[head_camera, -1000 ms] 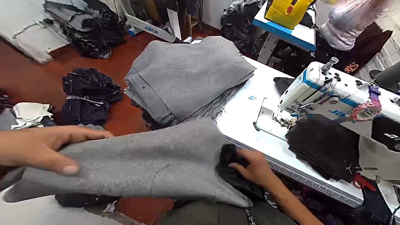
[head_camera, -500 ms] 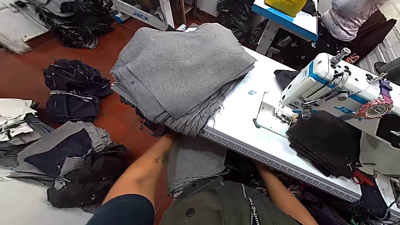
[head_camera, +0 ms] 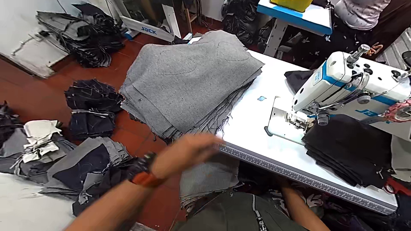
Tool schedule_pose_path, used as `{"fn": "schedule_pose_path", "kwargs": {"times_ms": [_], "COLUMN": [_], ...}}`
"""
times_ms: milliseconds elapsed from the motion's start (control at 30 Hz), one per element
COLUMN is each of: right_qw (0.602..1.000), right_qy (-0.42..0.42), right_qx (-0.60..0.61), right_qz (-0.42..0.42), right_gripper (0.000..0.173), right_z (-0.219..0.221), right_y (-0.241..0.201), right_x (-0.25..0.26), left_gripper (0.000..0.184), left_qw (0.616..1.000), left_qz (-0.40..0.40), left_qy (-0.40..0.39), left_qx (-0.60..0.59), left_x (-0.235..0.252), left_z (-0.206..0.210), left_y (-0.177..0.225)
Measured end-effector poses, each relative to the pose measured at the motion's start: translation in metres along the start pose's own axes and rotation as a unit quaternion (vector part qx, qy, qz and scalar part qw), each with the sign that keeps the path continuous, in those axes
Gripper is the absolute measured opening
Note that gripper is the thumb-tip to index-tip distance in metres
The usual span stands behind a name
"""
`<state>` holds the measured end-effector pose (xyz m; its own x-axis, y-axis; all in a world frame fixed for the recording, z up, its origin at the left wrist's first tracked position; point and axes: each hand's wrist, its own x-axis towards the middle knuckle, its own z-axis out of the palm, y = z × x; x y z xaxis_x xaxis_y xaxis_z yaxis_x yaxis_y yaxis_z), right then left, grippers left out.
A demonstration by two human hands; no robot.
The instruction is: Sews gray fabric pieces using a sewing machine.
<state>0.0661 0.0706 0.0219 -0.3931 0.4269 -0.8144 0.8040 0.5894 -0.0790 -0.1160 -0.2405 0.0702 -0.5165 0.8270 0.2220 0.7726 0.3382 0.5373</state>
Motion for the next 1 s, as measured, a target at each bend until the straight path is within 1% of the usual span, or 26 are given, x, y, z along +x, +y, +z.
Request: {"fn": "schedule_pose_path", "kwargs": {"times_ms": [33, 67, 100, 133, 167, 200, 267, 300, 367, 400, 433, 467, 500, 533, 600, 633, 667, 700, 733, 767, 800, 833, 867, 933, 967, 1000], "right_qw": [0.999, 0.992, 0.962, 0.972, 0.985, 0.988, 0.981, 0.975, 0.953, 0.939, 0.923, 0.904, 0.88, 0.851, 0.783, 0.747, 0.717, 0.699, 0.694, 0.699, 0.711, 0.722, 0.735, 0.762, 0.771, 0.781], "right_qy": [0.012, 0.075, 0.225, 0.187, 0.121, 0.085, 0.052, 0.016, -0.053, -0.069, -0.063, -0.039, -0.003, 0.049, 0.18, 0.243, 0.3, 0.336, 0.352, 0.355, 0.354, 0.36, 0.381, 0.419, 0.434, 0.444], "right_qx": [-0.017, -0.013, 0.021, 0.016, 0.005, 0.018, 0.061, 0.062, 0.014, -0.015, -0.03, -0.033, -0.026, -0.008, 0.051, 0.072, 0.074, 0.059, 0.027, -0.011, -0.048, -0.073, -0.093, -0.122, -0.118, -0.112], "right_qz": [-0.048, -0.099, -0.151, -0.142, -0.125, -0.129, -0.178, -0.212, -0.297, -0.337, -0.379, -0.424, -0.474, -0.523, -0.594, -0.614, -0.624, -0.628, -0.627, -0.621, -0.606, -0.586, -0.553, -0.478, -0.45, -0.425], "right_gripper": [0.044, 0.047, 0.047, 0.052, 0.054, 0.054, 0.05, 0.048, 0.041, 0.039, 0.036, 0.033, 0.029, 0.025, 0.017, 0.016, 0.016, 0.018, 0.025, 0.037, 0.049, 0.056, 0.057, 0.067, 0.07, 0.073], "right_z": [0.014, 0.035, 0.067, 0.064, 0.05, 0.04, 0.034, 0.033, 0.02, 0.008, -0.006, -0.02, -0.034, -0.047, -0.067, -0.074, -0.078, -0.078, -0.074, -0.065, -0.05, -0.033, -0.016, 0.012, 0.026, 0.036], "right_y": [0.024, 0.049, 0.071, 0.073, 0.071, 0.068, 0.072, 0.077, 0.082, 0.079, 0.075, 0.068, 0.059, 0.046, 0.008, -0.019, -0.048, -0.076, -0.1, -0.116, -0.122, -0.117, -0.109, -0.083, -0.064, -0.046], "right_x": [0.025, 0.061, 0.111, 0.139, 0.149, 0.143, 0.115, 0.098, 0.066, 0.049, 0.031, 0.013, -0.004, -0.019, -0.04, -0.042, -0.035, -0.02, 0.005, 0.034, 0.06, 0.075, 0.076, 0.061, 0.051, 0.041], "left_gripper": [0.033, 0.043, 0.048, 0.045, 0.036, 0.028, 0.019, 0.019, 0.018, 0.015, 0.013, 0.013, 0.013, 0.012, 0.014, 0.016, 0.018, 0.018, 0.017, 0.015, 0.015, 0.018, 0.025, 0.051, 0.064, 0.07], "left_qw": [0.994, 0.98, 0.968, 0.963, 0.965, 0.967, 0.965, 0.962, 0.959, 0.963, 0.967, 0.971, 0.973, 0.976, 0.974, 0.965, 0.95, 0.939, 0.941, 0.954, 0.971, 0.985, 0.991, 0.983, 0.981, 0.981], "left_qz": [-0.048, -0.101, -0.14, -0.161, -0.159, -0.153, -0.141, -0.147, -0.138, -0.111, -0.082, -0.047, -0.006, 0.031, 0.108, 0.164, 0.211, 0.241, 0.254, 0.245, 0.206, 0.145, 0.076, -0.043, -0.053, -0.023], "left_qy": [0.027, 0.026, 0.021, 0.014, 0.016, 0.007, -0.039, -0.078, -0.114, -0.106, -0.093, -0.079, -0.074, -0.079, -0.141, -0.179, -0.22, -0.245, -0.225, -0.171, -0.116, -0.078, -0.054, -0.05, -0.054, -0.045], "left_qx": [0.095, 0.169, 0.207, 0.215, 0.206, 0.204, 0.216, 0.218, 0.219, 0.22, 0.22, 0.22, 0.218, 0.201, 0.138, 0.1, 0.06, 0.028, 0.013, 0.012, 0.023, 0.051, 0.098, 0.169, 0.179, 0.188], "left_x": [0.015, 0.029, 0.039, 0.045, 0.048, 0.051, 0.062, 0.066, 0.067, 0.067, 0.067, 0.067, 0.068, 0.066, 0.052, 0.046, 0.044, 0.049, 0.058, 0.07, 0.084, 0.097, 0.109, 0.119, 0.118, 0.118], "left_z": [-0.027, -0.046, -0.056, -0.059, -0.058, -0.059, -0.066, -0.07, -0.08, -0.085, -0.089, -0.089, -0.081, -0.064, -0.003, 0.029, 0.054, 0.067, 0.071, 0.07, 0.064, 0.056, 0.051, 0.06, 0.076, 0.093], "left_y": [-0.012, -0.032, -0.055, -0.078, -0.096, -0.104, -0.111, -0.113, -0.115, -0.113, -0.104, -0.085, -0.057, -0.022, 0.047, 0.07, 0.087, 0.097, 0.099, 0.093, 0.079, 0.061, 0.037, -0.017, -0.036, -0.045]}}
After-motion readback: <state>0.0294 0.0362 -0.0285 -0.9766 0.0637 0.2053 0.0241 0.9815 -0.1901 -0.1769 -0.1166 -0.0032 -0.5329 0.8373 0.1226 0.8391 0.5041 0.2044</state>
